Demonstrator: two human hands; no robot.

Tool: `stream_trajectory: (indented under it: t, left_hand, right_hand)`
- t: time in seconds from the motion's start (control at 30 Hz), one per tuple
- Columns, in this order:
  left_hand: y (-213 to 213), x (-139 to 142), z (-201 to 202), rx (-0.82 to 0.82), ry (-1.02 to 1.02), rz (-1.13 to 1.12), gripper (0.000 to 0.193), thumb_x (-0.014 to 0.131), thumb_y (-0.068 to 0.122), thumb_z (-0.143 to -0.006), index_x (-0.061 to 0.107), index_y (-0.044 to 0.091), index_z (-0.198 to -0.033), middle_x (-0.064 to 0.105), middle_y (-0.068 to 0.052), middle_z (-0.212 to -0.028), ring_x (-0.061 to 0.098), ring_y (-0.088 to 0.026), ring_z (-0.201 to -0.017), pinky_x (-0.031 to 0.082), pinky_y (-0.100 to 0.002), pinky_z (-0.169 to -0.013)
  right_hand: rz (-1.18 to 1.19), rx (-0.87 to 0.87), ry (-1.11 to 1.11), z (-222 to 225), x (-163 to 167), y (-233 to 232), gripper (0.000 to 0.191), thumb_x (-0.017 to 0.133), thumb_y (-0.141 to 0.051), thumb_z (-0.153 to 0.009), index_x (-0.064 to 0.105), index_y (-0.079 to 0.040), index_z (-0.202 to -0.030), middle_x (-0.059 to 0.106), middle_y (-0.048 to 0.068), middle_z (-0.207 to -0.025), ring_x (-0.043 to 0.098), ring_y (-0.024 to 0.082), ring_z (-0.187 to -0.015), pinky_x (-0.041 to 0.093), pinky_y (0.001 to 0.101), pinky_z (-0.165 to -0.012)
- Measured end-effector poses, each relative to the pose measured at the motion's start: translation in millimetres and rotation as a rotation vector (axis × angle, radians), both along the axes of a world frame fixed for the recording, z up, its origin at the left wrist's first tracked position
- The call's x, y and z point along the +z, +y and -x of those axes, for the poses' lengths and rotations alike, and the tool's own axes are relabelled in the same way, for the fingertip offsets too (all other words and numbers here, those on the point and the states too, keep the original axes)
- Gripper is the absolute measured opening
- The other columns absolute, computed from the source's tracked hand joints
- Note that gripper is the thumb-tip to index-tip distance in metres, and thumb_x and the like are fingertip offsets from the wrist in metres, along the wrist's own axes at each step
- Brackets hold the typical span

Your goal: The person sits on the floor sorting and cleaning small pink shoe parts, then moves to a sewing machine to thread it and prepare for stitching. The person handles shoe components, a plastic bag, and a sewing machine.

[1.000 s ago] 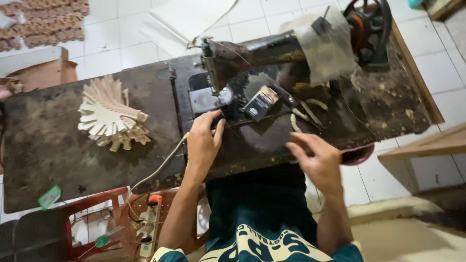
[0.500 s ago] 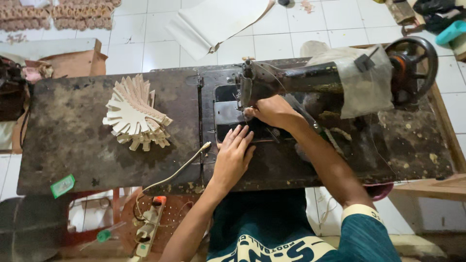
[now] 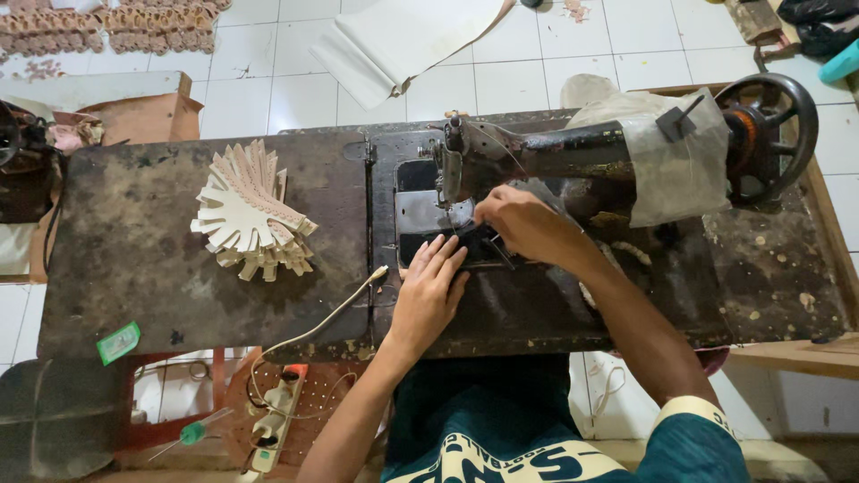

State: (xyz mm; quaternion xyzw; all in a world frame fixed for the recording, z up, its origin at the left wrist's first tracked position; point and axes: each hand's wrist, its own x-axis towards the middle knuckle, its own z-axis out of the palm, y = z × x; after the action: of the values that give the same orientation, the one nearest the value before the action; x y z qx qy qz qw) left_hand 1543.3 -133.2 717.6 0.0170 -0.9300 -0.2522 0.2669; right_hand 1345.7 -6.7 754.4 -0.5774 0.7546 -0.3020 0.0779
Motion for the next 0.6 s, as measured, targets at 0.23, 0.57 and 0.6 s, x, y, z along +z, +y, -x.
stream_trajectory:
  t: [0.23,0.57,0.6]
  left_hand:
    - [-15,20,0,0.061,0.026,-0.410,0.029,0.069,0.012,-0.097,0.066,0.001,-0.124,0.067,-0.018,-0.130,0.067,-0.033,-0.122,0.055,-0.041,-0.105]
    - [-110,70,81,-0.019,-0.063,0.325,0.042,0.057,-0.002,-0.092,0.061,-0.001,-0.133,0.074,-0.017,-0.109,0.069,-0.033,-0.106,0.054,-0.045,-0.092]
    - [-112,72,85,0.013,-0.077,0.395,0.035,0.057,-0.001,-0.092,0.062,0.001,-0.127,0.075,-0.016,-0.105,0.070,-0.030,-0.103,0.055,-0.044,-0.090]
  right_hand:
    - [0.086,0.168,-0.397,-17,21,47,0.013,0.060,-0.006,-0.101,0.067,-0.002,-0.111,0.071,0.011,-0.103,0.071,0.026,-0.095,0.057,0.0371,-0.085]
    - [0.580,0.123,-0.976,-24,-45,17,0.016,0.057,-0.013,-0.108,0.069,-0.005,-0.116,0.070,0.006,-0.102,0.070,0.018,-0.100,0.058,0.0340,-0.094]
    - [0.491,-0.068,-0.868,-25,-45,13,0.016,0.058,-0.011,-0.106,0.070,-0.004,-0.114,0.069,0.007,-0.098,0.068,0.016,-0.091,0.057,0.0323,-0.085]
